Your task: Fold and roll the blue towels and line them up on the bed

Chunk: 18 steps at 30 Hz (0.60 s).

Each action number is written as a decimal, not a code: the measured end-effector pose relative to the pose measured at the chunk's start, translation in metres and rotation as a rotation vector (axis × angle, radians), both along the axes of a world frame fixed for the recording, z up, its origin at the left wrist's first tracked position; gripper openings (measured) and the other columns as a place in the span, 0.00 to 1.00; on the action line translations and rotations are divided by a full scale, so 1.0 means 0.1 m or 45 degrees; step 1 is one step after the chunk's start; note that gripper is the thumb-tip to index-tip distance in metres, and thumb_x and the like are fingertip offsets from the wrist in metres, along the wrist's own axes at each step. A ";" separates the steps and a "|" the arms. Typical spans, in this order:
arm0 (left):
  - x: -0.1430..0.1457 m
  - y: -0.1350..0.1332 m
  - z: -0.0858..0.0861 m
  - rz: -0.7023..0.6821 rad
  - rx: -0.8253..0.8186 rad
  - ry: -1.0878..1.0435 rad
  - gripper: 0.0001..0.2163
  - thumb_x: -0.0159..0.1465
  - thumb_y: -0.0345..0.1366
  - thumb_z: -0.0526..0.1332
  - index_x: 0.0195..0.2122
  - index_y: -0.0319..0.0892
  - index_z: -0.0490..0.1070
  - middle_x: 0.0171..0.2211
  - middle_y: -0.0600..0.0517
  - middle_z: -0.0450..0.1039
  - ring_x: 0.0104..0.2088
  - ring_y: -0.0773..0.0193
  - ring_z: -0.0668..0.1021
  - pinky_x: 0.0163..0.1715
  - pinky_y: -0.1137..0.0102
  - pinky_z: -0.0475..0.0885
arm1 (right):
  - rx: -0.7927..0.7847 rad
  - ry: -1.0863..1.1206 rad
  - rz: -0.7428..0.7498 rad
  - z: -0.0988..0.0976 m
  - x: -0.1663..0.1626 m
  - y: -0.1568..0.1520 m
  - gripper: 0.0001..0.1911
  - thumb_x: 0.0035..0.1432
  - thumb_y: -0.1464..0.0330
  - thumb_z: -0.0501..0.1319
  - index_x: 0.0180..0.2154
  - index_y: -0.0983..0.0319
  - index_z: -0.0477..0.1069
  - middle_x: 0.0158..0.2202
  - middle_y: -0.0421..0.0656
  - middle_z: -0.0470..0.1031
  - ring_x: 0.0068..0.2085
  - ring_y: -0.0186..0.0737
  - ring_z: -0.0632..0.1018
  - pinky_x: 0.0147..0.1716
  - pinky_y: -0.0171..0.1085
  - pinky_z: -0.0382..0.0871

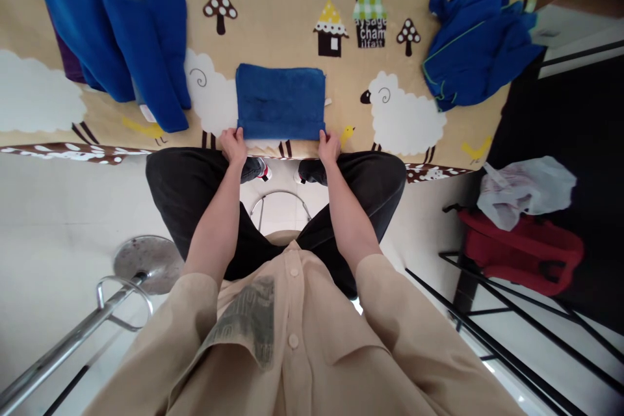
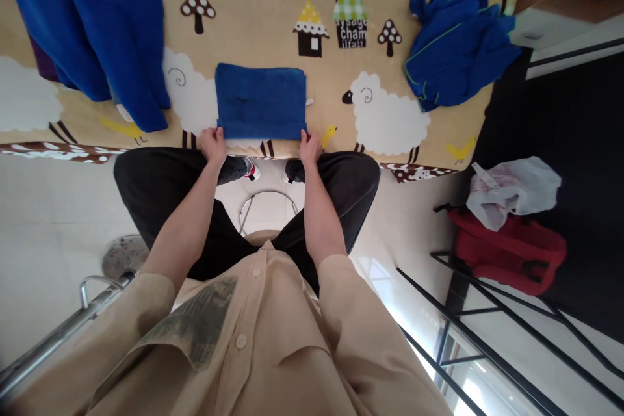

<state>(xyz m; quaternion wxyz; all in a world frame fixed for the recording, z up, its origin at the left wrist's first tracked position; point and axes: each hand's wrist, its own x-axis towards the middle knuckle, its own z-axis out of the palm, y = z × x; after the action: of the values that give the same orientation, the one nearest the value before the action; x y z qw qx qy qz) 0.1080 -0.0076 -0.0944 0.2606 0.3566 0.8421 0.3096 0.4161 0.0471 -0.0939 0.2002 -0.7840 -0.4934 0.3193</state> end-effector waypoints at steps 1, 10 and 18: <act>0.00 0.01 0.00 -0.001 -0.018 -0.006 0.13 0.73 0.45 0.56 0.36 0.43 0.68 0.46 0.39 0.71 0.57 0.44 0.71 0.63 0.53 0.66 | 0.004 0.009 -0.010 -0.01 0.00 0.01 0.17 0.71 0.56 0.60 0.40 0.64 0.74 0.40 0.49 0.77 0.50 0.50 0.77 0.59 0.48 0.68; 0.09 -0.04 0.26 -0.062 -0.025 0.120 0.09 0.71 0.41 0.58 0.42 0.41 0.72 0.51 0.36 0.71 0.59 0.41 0.71 0.66 0.49 0.64 | -0.022 -0.059 -0.100 0.11 -0.05 0.03 0.16 0.67 0.57 0.64 0.41 0.65 0.74 0.38 0.50 0.78 0.47 0.52 0.79 0.59 0.53 0.70; 0.23 -0.18 0.53 -0.854 0.142 0.256 0.23 0.72 0.38 0.53 0.67 0.44 0.67 0.74 0.45 0.58 0.76 0.54 0.57 0.76 0.54 0.48 | 0.373 -0.144 0.523 0.40 -0.22 -0.13 0.19 0.70 0.68 0.55 0.58 0.61 0.75 0.63 0.51 0.72 0.67 0.50 0.69 0.71 0.55 0.59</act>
<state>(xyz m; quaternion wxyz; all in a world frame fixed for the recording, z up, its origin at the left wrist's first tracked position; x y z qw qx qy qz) 0.1312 -0.0253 -0.0414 0.2437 0.6557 0.6813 0.2156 0.3937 0.0340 -0.0537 0.2147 -0.6465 -0.6937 0.2340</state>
